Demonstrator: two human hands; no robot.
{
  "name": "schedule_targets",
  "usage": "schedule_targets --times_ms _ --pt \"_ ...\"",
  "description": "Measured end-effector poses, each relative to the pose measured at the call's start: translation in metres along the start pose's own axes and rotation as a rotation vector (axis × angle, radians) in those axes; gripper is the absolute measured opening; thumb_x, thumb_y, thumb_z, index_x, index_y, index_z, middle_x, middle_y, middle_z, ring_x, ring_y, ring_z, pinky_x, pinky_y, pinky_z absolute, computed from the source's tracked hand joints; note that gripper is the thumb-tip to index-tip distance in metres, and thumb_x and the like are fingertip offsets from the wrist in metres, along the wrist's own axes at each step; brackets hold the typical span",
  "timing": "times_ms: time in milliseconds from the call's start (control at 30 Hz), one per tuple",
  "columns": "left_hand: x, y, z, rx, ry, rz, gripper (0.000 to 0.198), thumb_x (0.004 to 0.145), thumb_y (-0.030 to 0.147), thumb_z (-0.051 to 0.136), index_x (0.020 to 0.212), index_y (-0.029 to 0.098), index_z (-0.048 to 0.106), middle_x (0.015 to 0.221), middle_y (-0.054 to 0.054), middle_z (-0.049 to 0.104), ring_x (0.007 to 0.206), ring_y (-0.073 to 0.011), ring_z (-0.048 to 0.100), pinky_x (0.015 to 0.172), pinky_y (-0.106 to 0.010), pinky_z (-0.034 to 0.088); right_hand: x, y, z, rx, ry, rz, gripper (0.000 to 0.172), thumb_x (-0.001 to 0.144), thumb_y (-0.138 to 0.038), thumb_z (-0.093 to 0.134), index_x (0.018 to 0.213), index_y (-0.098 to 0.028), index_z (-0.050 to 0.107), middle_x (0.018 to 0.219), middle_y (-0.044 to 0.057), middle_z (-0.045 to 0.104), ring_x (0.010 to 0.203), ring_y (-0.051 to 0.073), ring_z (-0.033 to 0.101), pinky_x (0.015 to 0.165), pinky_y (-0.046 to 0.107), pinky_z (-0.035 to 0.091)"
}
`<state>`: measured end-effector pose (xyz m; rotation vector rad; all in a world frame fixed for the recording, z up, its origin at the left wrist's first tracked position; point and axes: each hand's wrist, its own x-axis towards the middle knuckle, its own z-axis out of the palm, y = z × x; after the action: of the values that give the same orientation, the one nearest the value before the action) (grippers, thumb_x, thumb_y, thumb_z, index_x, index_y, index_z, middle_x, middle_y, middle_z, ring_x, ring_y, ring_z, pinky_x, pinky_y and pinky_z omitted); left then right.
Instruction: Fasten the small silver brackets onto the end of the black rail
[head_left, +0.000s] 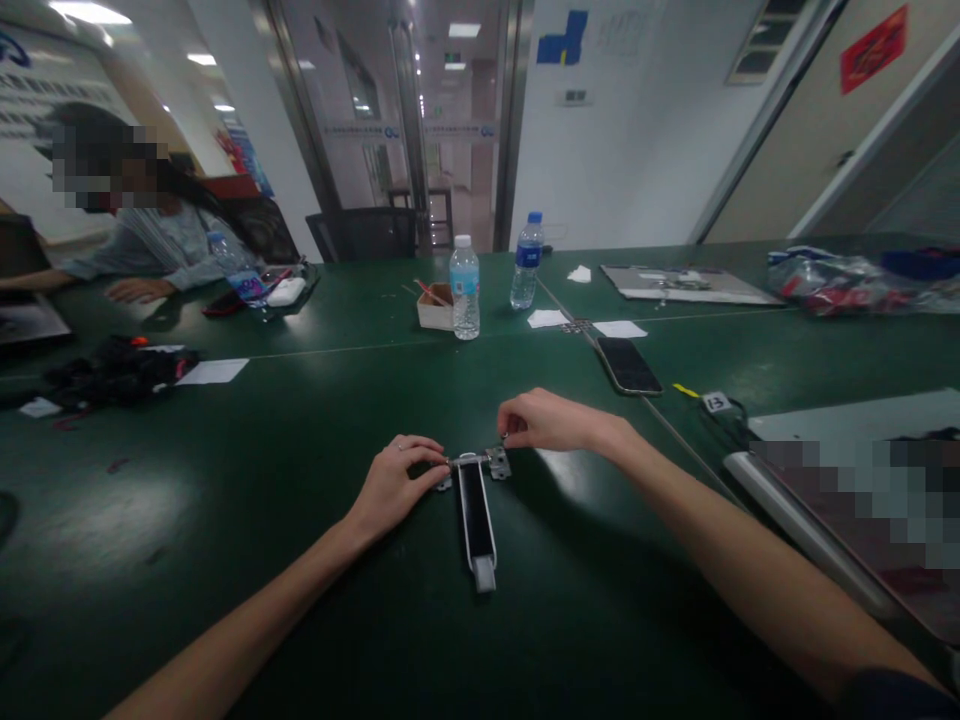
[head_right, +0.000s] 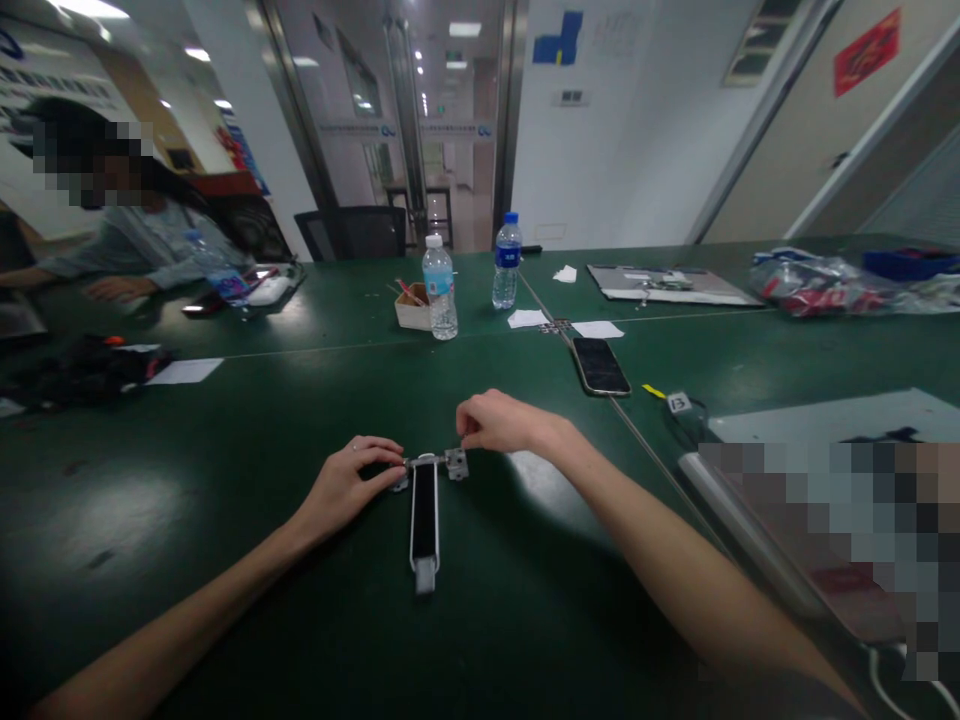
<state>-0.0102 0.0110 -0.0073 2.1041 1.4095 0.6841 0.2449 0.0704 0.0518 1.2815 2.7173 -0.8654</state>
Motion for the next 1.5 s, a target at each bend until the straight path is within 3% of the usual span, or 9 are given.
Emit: schedule_targets --times_ms 100,233,600,733,1000,1333,1500 --pt "0.0 0.001 -0.001 0.005 -0.01 -0.007 0.016 0.084 0.031 0.06 0.092 0.021 0.07 0.108 -0.004 0.064 0.104 -0.0237 0.055 0.09 -0.043 0.046 -0.002 0.012 -0.006 -0.081 0.059 0.087 0.02 0.081 -0.026 0.062 0.098 -0.015 0.063 0.091 0.006 0.065 0.076 0.015 0.058 0.064 0.027 0.043" --pt "0.0 0.003 -0.003 0.004 -0.036 -0.016 0.018 0.086 0.031 0.057 0.094 0.021 0.069 0.11 -0.004 0.063 0.106 -0.0242 0.055 0.09 -0.044 0.046 0.001 0.019 -0.001 -0.115 0.032 0.137 0.023 0.08 -0.026 0.063 0.101 -0.015 0.063 0.094 0.007 0.066 0.082 0.017 0.06 0.069 0.029 0.045" --pt "-0.002 0.0 -0.002 0.013 -0.07 -0.025 0.02 0.088 0.031 0.054 0.099 0.021 0.067 0.113 -0.005 0.062 0.109 -0.0244 0.053 0.093 -0.046 0.044 0.006 0.009 0.006 -0.137 -0.002 0.125 0.012 0.083 -0.018 0.057 0.092 -0.013 0.064 0.088 0.008 0.065 0.076 0.016 0.059 0.065 0.028 0.044" --pt "-0.002 0.003 -0.003 0.03 -0.062 -0.014 0.018 0.087 0.03 0.054 0.096 0.02 0.066 0.109 -0.005 0.063 0.105 -0.0243 0.054 0.091 -0.045 0.045 0.005 0.008 0.007 -0.028 0.012 0.054 0.013 0.081 -0.019 0.057 0.092 -0.014 0.061 0.085 0.005 0.064 0.071 0.014 0.058 0.061 0.026 0.043" --pt "-0.002 0.001 -0.001 0.041 -0.033 0.03 0.016 0.086 0.028 0.055 0.093 0.019 0.066 0.106 -0.006 0.063 0.102 -0.0235 0.055 0.09 -0.043 0.045 0.006 -0.005 0.018 0.194 -0.084 -0.067 0.02 0.08 -0.024 0.062 0.096 -0.013 0.061 0.088 0.003 0.065 0.074 0.011 0.059 0.064 0.022 0.045" --pt "0.001 0.004 -0.002 0.07 -0.029 0.02 0.019 0.083 0.034 0.054 0.089 0.02 0.067 0.104 -0.006 0.064 0.101 -0.025 0.056 0.088 -0.042 0.048 0.005 -0.013 0.014 0.123 -0.046 -0.037 0.017 0.077 -0.02 0.063 0.093 -0.012 0.064 0.083 0.003 0.067 0.072 0.012 0.06 0.062 0.021 0.043" --pt "0.005 -0.001 0.0 0.07 -0.028 0.016 0.024 0.08 0.04 0.055 0.089 0.022 0.067 0.103 -0.006 0.065 0.099 -0.0261 0.057 0.086 -0.042 0.05 0.01 -0.005 0.014 0.171 -0.063 -0.039 0.019 0.077 -0.021 0.063 0.093 -0.012 0.067 0.084 0.003 0.069 0.074 0.012 0.062 0.063 0.021 0.043"
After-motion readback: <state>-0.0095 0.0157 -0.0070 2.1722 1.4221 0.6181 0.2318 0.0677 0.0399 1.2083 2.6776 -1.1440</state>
